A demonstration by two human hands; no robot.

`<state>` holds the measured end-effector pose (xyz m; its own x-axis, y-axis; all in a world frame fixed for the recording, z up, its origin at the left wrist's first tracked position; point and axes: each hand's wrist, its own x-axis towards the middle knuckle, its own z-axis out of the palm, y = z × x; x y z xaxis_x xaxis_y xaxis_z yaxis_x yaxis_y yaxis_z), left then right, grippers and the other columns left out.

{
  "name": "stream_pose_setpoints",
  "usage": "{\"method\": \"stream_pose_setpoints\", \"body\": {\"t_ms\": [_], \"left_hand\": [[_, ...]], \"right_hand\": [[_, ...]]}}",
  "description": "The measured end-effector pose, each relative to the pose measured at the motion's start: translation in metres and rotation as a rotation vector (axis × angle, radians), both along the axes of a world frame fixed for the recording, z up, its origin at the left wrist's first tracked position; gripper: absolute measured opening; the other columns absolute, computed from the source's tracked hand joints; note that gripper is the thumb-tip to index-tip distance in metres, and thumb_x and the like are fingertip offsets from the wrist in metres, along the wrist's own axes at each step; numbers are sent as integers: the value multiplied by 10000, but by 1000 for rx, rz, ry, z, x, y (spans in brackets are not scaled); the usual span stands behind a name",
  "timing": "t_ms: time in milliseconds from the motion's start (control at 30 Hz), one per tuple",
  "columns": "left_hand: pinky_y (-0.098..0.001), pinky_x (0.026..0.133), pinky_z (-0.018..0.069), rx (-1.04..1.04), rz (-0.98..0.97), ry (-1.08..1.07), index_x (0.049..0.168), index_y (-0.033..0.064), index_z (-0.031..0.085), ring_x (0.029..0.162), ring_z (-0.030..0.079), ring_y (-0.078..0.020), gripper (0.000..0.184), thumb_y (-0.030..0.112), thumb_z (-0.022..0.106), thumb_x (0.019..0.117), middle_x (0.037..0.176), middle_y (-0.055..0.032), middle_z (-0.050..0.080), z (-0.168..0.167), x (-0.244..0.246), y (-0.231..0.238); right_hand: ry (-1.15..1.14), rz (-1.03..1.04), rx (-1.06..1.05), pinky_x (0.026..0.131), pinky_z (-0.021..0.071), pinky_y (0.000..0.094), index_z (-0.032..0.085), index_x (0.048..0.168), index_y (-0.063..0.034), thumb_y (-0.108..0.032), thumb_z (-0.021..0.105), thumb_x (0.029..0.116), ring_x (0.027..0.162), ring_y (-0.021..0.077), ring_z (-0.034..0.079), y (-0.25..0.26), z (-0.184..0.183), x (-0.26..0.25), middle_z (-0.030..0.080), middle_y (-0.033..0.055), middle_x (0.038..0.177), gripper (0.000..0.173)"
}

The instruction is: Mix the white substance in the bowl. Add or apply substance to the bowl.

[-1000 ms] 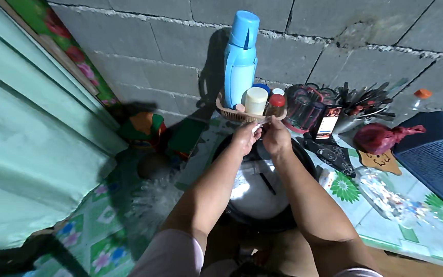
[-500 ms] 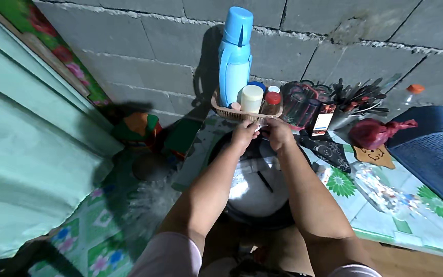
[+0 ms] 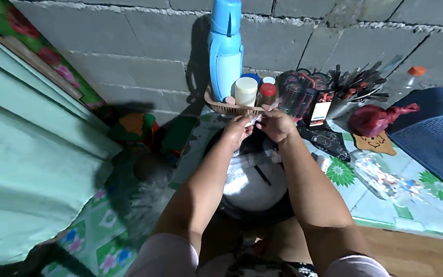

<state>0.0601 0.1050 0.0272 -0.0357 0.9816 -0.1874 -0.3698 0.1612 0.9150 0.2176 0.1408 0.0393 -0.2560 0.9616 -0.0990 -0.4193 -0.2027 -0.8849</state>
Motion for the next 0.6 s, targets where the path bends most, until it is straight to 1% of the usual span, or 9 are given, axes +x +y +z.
{"method": "stream_pose_setpoints", "body": {"t_ms": [67,133,233,267,333,400,467,567,600], "left_hand": [[-265,712,546,-7,-8,-73,1185,42,592,734,595,-116,199,187,584,1049,937,-52,625,-2,-1,-1],[-251,701,542,-13,-14,-140,1141,60,591,727,594,-109,157,189,567,1054,929,-43,627,-1,-1,-3],[-199,749,538,7,-53,-95,1174,124,624,788,620,-47,172,220,609,1031,952,23,643,5,-2,-17],[-203,772,541,29,-64,-49,1199,129,634,811,625,-44,190,172,626,1015,967,31,646,7,-3,-21],[-253,795,550,60,-53,27,1243,84,633,833,629,-92,240,94,636,1003,991,-10,647,7,-4,-19],[-277,753,582,90,7,91,1216,21,649,805,657,-122,224,102,647,1006,969,-54,673,3,-5,-8],[-263,719,574,90,85,119,1171,13,655,769,644,-111,193,119,648,1010,933,-50,668,4,-7,-5],[-265,706,583,99,163,128,1150,-2,657,738,652,-113,186,90,670,989,906,-62,677,3,-10,-2],[-263,703,585,103,181,143,1143,-2,663,730,655,-110,186,93,679,985,893,-59,681,3,-10,-2]], "right_hand": [[7,-78,-12,727,562,362,573,1222,-71,-158,503,1065,800,167,635,0,0,-2,646,53,929,193],[-9,-169,5,692,575,348,600,1111,-55,-156,538,1063,727,156,628,-1,1,-4,636,49,859,127],[-103,-250,61,648,577,322,631,1117,-33,-271,522,1087,661,137,625,1,-3,-6,644,45,815,263],[-164,-278,97,655,579,320,641,1127,-20,-303,507,1094,659,134,629,2,-5,-5,649,47,811,315],[-310,-365,197,704,565,338,654,1161,7,-293,500,1098,699,136,616,3,-5,-3,640,70,842,343],[-435,-507,291,775,556,385,670,1156,33,-242,566,1063,789,177,635,5,-4,4,671,124,926,308],[-512,-634,318,890,563,456,682,1134,43,-222,583,1044,932,242,678,8,-5,16,697,177,1034,297],[-570,-753,249,892,526,466,704,1046,22,-195,597,1031,939,240,659,16,-10,26,696,156,1005,243],[-606,-746,239,903,524,474,709,1053,11,-210,589,1037,958,247,662,16,-11,25,700,153,1019,252]]}}
